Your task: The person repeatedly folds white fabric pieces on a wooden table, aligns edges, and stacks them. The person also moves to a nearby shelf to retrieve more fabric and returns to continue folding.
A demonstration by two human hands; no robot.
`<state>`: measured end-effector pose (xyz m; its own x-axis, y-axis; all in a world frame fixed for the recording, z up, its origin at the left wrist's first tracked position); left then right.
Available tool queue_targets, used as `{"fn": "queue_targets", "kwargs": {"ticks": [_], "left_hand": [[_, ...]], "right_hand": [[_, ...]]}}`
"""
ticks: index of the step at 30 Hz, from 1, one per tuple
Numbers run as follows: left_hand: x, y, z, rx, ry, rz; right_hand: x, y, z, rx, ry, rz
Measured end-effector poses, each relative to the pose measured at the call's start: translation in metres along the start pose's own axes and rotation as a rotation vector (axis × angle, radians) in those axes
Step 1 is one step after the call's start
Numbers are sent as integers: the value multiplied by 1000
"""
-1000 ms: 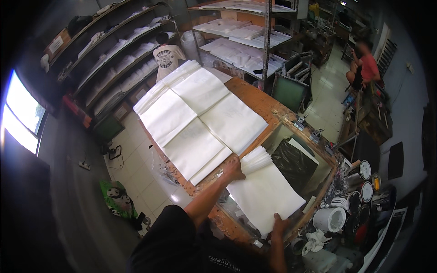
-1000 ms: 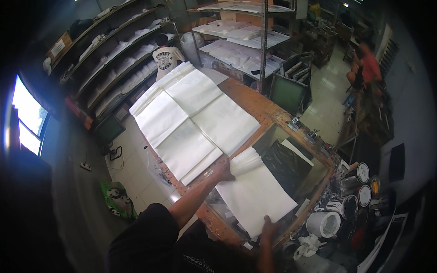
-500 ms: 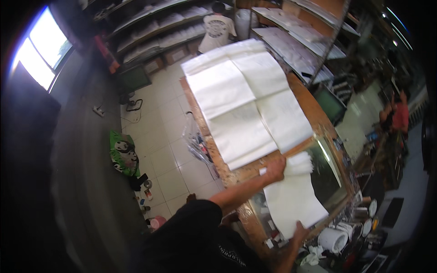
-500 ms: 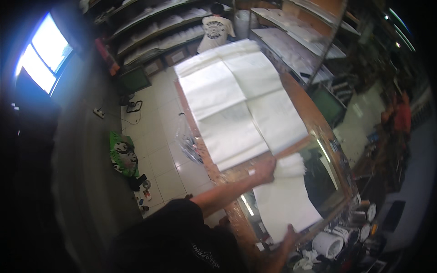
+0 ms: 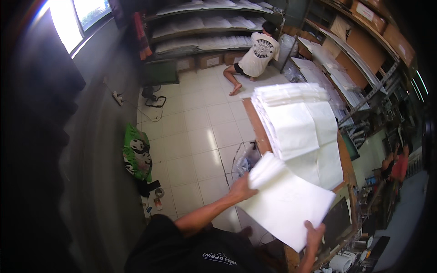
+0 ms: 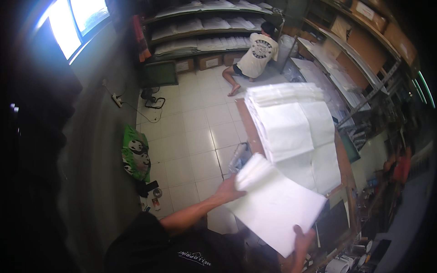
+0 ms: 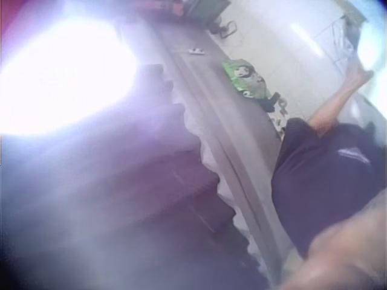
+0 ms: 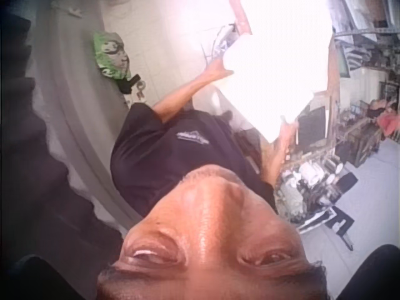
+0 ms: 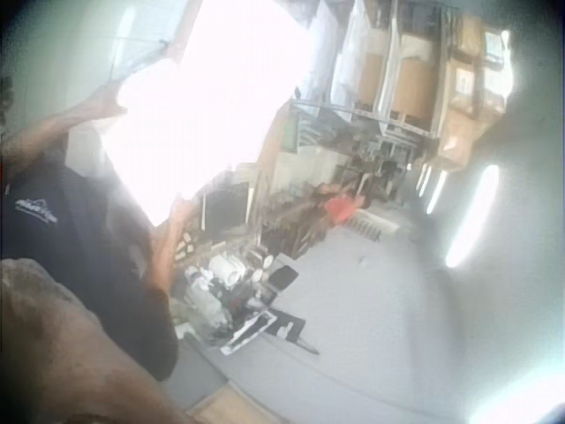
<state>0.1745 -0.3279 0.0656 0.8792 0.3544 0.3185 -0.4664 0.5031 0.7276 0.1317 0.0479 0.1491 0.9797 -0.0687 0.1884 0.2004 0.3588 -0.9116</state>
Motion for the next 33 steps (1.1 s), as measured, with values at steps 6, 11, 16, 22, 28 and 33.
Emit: {"fn": "queue_targets", "kwargs": {"ticks": [6, 11, 16, 22, 28, 33], "left_hand": [[9, -183, 130, -90, 190, 322], [-12, -279, 199, -64, 269, 551], [-76, -348, 251, -72, 364, 725], [-201, -378, 359, -69, 362, 877], [-363, -387, 454, 0, 374, 766], [-542, -403, 541, 26, 294, 664]], "right_hand": [[5, -64, -250, 83, -425, 70], [-51, -29, -424, 413, -550, 120], [-106, -51, -582, 438, -776, 47], [-192, -86, -746, 555, -832, 35], [-348, -151, -863, 414, -779, -108], [-443, -253, -953, 439, -727, -167]]}}
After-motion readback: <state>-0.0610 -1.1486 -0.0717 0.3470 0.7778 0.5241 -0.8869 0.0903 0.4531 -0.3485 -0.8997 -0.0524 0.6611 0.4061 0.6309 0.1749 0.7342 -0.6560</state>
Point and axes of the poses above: each hand's wrist, its own x-axis away from the middle knuckle, its own z-axis out of the back of the hand, y = z × x, the point moved 1 cm from there along -x, towards the middle knuckle, and after that the axes turned 11 degrees about -x, right-handed, at the moved point
